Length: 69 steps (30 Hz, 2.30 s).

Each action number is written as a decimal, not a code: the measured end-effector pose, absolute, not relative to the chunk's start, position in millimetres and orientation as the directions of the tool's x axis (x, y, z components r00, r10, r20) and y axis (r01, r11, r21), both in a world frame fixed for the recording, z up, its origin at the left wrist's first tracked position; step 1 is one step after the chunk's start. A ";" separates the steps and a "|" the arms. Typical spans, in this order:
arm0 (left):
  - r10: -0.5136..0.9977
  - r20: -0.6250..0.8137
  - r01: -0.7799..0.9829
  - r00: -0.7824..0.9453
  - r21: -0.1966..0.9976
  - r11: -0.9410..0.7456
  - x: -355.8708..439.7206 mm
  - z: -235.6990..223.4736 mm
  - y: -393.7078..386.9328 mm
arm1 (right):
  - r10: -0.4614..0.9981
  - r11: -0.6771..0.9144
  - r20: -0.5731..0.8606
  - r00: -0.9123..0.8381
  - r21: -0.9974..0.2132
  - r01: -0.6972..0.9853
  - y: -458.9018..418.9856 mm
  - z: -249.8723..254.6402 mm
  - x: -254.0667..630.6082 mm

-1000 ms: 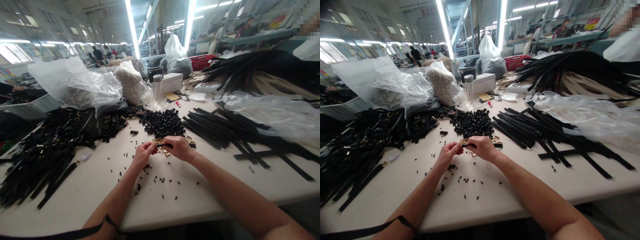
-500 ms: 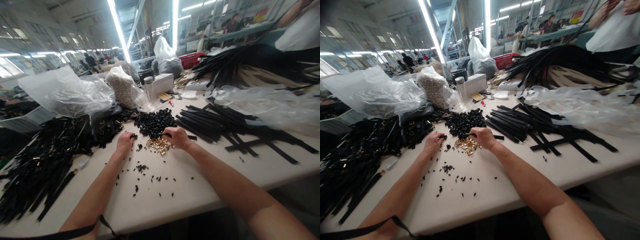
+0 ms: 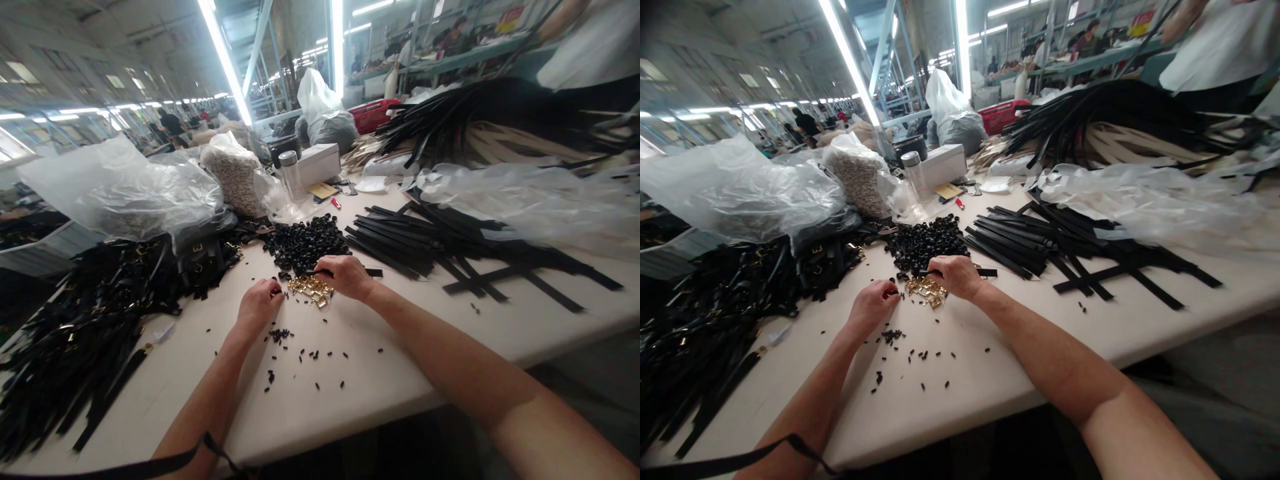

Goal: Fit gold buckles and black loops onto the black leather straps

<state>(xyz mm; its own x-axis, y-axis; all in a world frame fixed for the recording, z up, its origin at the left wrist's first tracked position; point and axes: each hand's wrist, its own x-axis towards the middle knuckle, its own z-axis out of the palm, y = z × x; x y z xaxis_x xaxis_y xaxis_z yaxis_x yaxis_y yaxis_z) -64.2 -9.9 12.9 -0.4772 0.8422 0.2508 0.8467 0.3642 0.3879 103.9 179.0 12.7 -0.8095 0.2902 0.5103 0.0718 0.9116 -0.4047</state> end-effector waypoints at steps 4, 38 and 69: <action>0.768 0.181 0.617 -0.614 0.717 0.324 -52.5 8.8 -7.7 | 0.278 0.910 0.525 -0.804 -0.412 0.045 170.6 15.0 104.0; 0.763 -0.152 -0.270 -0.629 0.962 -0.030 -10.7 -1.0 5.7 | 0.301 0.864 0.274 -0.913 -0.483 0.140 142.5 29.0 108.1; 0.916 0.365 0.942 -0.168 0.332 0.041 -22.1 -11.5 9.5 | 0.423 0.854 0.289 -0.859 -0.444 0.271 177.0 17.1 105.4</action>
